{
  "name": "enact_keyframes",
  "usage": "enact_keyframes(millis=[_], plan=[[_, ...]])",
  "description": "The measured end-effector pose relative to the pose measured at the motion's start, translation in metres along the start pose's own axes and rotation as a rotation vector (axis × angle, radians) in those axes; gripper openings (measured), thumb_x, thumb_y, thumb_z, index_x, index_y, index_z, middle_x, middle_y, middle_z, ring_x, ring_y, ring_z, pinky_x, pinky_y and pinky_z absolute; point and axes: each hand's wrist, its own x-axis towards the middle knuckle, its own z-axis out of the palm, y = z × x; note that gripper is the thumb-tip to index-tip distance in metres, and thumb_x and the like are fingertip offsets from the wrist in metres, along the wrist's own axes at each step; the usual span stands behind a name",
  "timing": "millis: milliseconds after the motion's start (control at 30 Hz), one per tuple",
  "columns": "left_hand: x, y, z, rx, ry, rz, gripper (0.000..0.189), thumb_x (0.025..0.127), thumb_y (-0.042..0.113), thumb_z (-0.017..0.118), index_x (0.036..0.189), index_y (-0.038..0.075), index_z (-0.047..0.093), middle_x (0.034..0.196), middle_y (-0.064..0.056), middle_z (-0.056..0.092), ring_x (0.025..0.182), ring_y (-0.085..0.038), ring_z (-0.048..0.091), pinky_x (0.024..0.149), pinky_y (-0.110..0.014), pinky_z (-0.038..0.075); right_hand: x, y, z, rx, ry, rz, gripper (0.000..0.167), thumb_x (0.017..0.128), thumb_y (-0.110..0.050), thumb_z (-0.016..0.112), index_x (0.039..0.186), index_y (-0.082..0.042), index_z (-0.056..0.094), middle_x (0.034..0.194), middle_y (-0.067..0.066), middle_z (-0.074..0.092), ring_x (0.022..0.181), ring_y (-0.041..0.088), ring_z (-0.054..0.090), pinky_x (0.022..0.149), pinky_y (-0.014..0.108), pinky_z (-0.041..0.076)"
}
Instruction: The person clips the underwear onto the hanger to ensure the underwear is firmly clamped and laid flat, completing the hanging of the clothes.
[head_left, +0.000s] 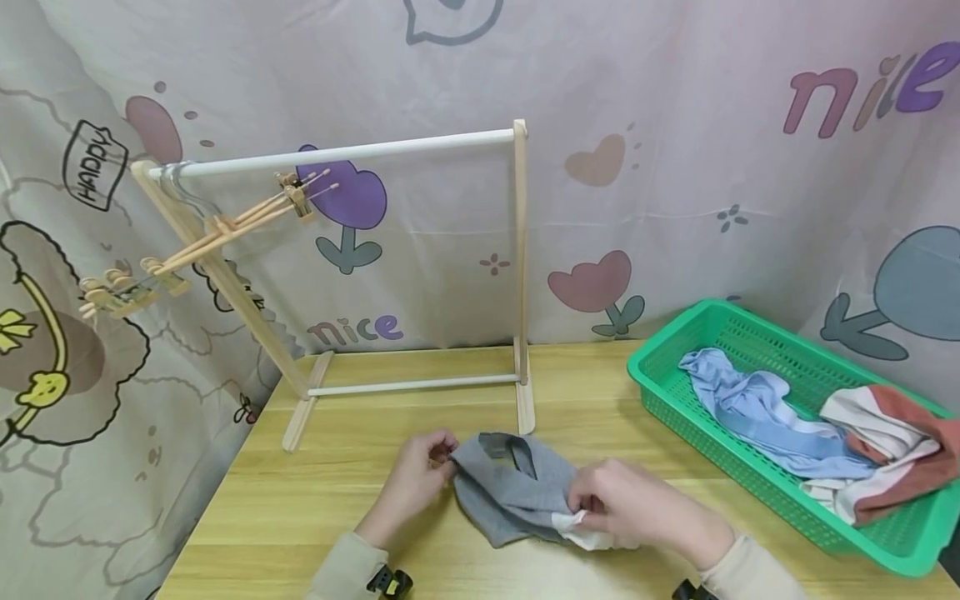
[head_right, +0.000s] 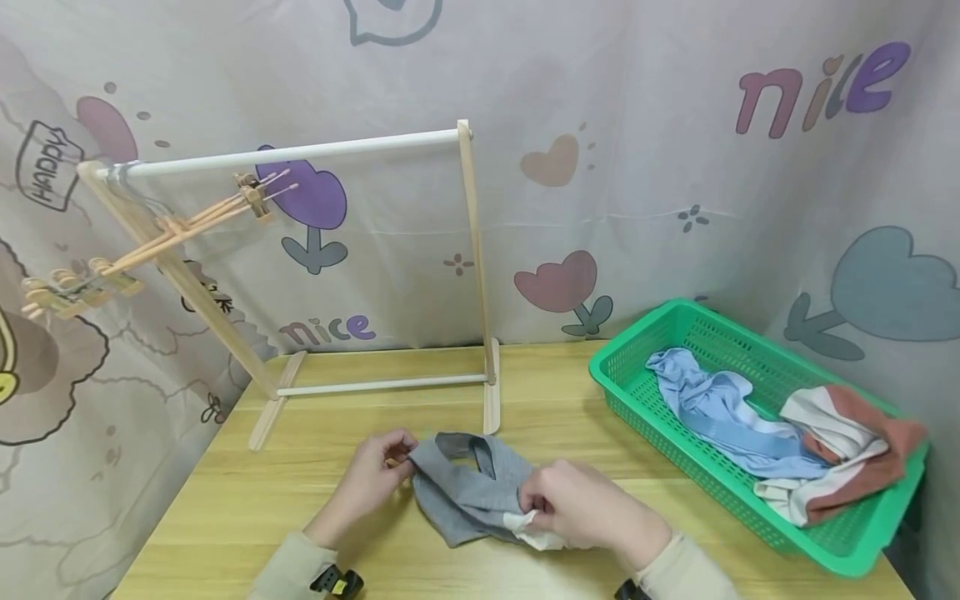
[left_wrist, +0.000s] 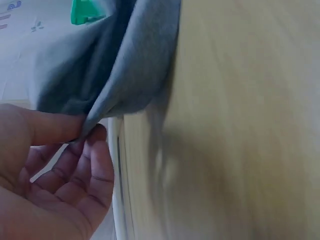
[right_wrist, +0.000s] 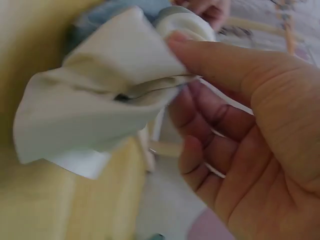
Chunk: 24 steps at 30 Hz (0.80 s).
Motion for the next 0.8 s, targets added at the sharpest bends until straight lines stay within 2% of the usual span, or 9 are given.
enact_keyframes(millis=[200,300,367,433,533,633,800], plan=[[-0.005,-0.009,-0.005,0.202,-0.102,0.083,0.038,0.075,-0.020,0.061,0.083,0.016,0.071,0.084,0.005,0.072,0.081,-0.007,0.061,0.074,-0.024,0.054,-0.004,0.003,0.020,0.058,-0.104,0.034,0.021,0.085,-0.007,0.086,0.081,-0.024,0.073,0.074,-0.022,0.058,0.066,-0.010,0.050,0.059,0.013,0.046],[-0.006,-0.009,-0.008,0.230,-0.161,0.093,0.041,0.075,-0.022,0.057,0.086,0.015,0.072,0.087,0.005,0.072,0.082,-0.006,0.061,0.074,-0.023,0.054,-0.006,0.005,0.017,0.128,-0.111,0.060,0.014,0.088,-0.016,0.087,0.085,-0.023,0.075,0.077,-0.022,0.060,0.067,-0.010,0.053,0.061,0.014,0.050],[-0.006,-0.006,-0.011,0.230,-0.174,0.087,0.039,0.076,-0.022,0.055,0.091,0.011,0.072,0.089,0.001,0.072,0.082,-0.008,0.062,0.073,-0.023,0.055,-0.007,0.008,0.010,0.163,-0.082,0.071,0.010,0.091,-0.025,0.086,0.089,-0.023,0.077,0.080,-0.022,0.064,0.070,-0.009,0.055,0.063,0.016,0.052],[-0.005,-0.001,-0.013,0.223,-0.164,0.067,0.034,0.081,-0.020,0.057,0.095,0.008,0.071,0.090,-0.002,0.072,0.083,-0.009,0.062,0.074,-0.023,0.055,-0.008,0.012,0.003,0.162,-0.030,0.068,0.010,0.094,-0.031,0.083,0.093,-0.023,0.077,0.084,-0.020,0.067,0.074,-0.009,0.057,0.066,0.018,0.055],[-0.004,0.008,-0.014,0.221,-0.118,0.067,0.020,0.090,-0.010,0.065,0.099,0.007,0.070,0.090,-0.003,0.072,0.084,-0.010,0.063,0.075,-0.024,0.057,-0.010,0.020,-0.005,0.095,0.048,0.078,0.014,0.096,-0.033,0.081,0.099,-0.020,0.078,0.089,-0.016,0.071,0.079,-0.005,0.061,0.070,0.021,0.058],[-0.003,0.016,-0.012,0.227,-0.092,0.099,0.009,0.095,0.003,0.074,0.101,0.008,0.072,0.093,-0.001,0.073,0.086,-0.011,0.067,0.079,-0.029,0.060,-0.013,0.031,-0.008,0.008,0.086,0.131,0.019,0.095,-0.030,0.082,0.105,-0.016,0.077,0.094,-0.011,0.073,0.084,0.001,0.065,0.074,0.025,0.059],[-0.001,0.021,-0.005,0.243,-0.103,0.159,0.020,0.093,0.013,0.082,0.109,0.006,0.072,0.103,-0.009,0.075,0.090,-0.021,0.072,0.081,-0.035,0.062,-0.018,0.045,-0.003,-0.079,0.089,0.231,0.023,0.093,-0.024,0.083,0.112,-0.014,0.077,0.099,-0.007,0.072,0.087,0.008,0.066,0.076,0.029,0.059]])
